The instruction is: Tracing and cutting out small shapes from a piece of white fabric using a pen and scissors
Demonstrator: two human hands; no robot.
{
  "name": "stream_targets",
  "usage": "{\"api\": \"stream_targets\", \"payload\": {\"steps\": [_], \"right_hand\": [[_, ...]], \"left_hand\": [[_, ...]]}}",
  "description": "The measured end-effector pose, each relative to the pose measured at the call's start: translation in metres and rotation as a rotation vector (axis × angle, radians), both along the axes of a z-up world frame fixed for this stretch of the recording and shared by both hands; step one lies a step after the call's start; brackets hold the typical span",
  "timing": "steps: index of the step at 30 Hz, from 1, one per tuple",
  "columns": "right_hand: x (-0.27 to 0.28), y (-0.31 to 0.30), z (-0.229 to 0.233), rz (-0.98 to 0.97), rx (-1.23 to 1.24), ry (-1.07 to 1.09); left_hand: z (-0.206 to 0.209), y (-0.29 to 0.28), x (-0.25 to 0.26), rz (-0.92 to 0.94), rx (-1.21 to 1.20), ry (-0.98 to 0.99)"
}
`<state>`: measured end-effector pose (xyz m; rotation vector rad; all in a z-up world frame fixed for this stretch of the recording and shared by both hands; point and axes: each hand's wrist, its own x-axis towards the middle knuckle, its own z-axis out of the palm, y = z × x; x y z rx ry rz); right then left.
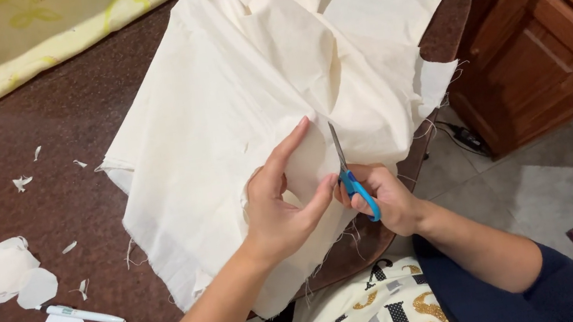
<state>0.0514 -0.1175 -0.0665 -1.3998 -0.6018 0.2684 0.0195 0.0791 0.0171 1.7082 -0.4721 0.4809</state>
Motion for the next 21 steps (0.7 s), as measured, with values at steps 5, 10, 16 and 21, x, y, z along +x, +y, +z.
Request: {"api": "stream_targets", "payload": {"steps": [5, 10, 16, 21], "right_hand": [[-0.0014, 0.0003, 0.0023, 0.002, -0.009, 0.006], [-0.0012, -0.0017, -0.0035, 0.009, 0.012, 0.012], [-0.0004, -0.004, -0.0038, -0.002, 0.018, -0.014], [-0.0002, -0.0055, -0.0052, -0.007, 0.001, -0.038]], "left_hand": [[0.0022, 0.0012, -0.0001, 0.001, 0.004, -0.004], [0.0036, 0.001, -0.0006, 0.017, -0.001, -0.013], [0.0028, 0.0015, 0.0008, 0.029, -0.004, -0.021], [-0.0004, 0.0041, 0.0033, 0.012, -0.028, -0.023]]}}
